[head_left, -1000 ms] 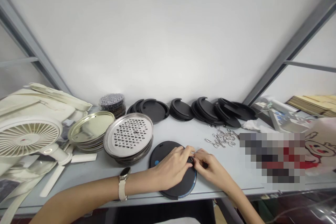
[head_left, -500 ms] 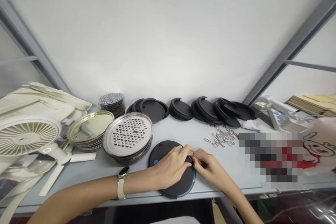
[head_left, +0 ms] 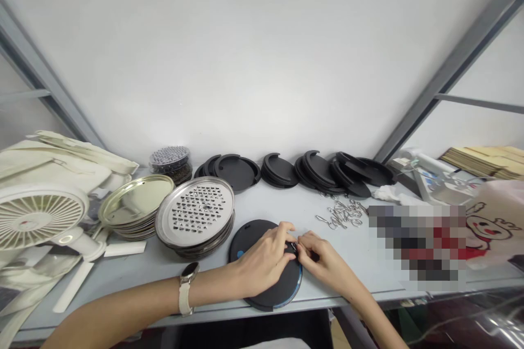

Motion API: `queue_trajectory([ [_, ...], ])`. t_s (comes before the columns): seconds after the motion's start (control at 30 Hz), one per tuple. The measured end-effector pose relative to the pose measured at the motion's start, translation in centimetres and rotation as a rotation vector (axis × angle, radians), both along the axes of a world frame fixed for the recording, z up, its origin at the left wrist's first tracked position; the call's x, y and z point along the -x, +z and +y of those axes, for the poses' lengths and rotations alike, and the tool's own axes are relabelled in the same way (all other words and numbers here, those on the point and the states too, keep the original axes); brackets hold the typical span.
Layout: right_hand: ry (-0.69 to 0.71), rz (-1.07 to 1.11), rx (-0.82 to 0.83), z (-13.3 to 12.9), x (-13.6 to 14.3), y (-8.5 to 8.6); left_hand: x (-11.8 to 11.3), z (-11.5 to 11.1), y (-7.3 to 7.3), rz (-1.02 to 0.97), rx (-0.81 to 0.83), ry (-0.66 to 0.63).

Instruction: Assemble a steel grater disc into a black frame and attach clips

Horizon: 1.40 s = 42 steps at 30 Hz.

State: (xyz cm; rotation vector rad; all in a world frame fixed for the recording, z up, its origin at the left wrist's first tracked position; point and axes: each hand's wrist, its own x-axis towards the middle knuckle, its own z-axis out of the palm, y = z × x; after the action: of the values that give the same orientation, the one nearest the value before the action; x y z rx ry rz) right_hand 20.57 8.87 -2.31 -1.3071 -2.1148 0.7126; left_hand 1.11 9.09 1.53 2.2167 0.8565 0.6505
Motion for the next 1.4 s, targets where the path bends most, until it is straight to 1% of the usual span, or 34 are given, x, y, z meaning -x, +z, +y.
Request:
queue_trajectory([
  [0.1,0.001,0.001,0.004,0.0,-0.1,-0.1,0.0,0.0,-0.2,-0.008,-0.001,0.004],
  [0.33,0.015,0.0,-0.01,0.1,-0.1,0.0,-0.2,0.3,-1.0,-0.011,0.019,0.025],
  [0.57,0.02,0.007,0.009,0.1,-0.2,-0.1,-0.2,0.3,-0.9,-0.013,-0.003,0.014],
  [0.7,0.019,0.005,0.022,0.2,-0.1,-0.1,-0.2,0.4,-0.9,-0.02,0.01,0.019],
  [0.9,0.02,0.003,0.035,0.2,-0.1,-0.1,-0.2,0.4,-0.8,-0.012,0.024,-0.008],
  [1.03,0.021,0.008,0.039,0.1,-0.2,-0.2,-0.2,0.3,-0.9,-0.019,0.03,0.006],
  [1.4,0.02,0.016,0.057,0.3,-0.3,-0.1,-0.1,0.2,-0.5,-0.013,0.054,-0.004],
])
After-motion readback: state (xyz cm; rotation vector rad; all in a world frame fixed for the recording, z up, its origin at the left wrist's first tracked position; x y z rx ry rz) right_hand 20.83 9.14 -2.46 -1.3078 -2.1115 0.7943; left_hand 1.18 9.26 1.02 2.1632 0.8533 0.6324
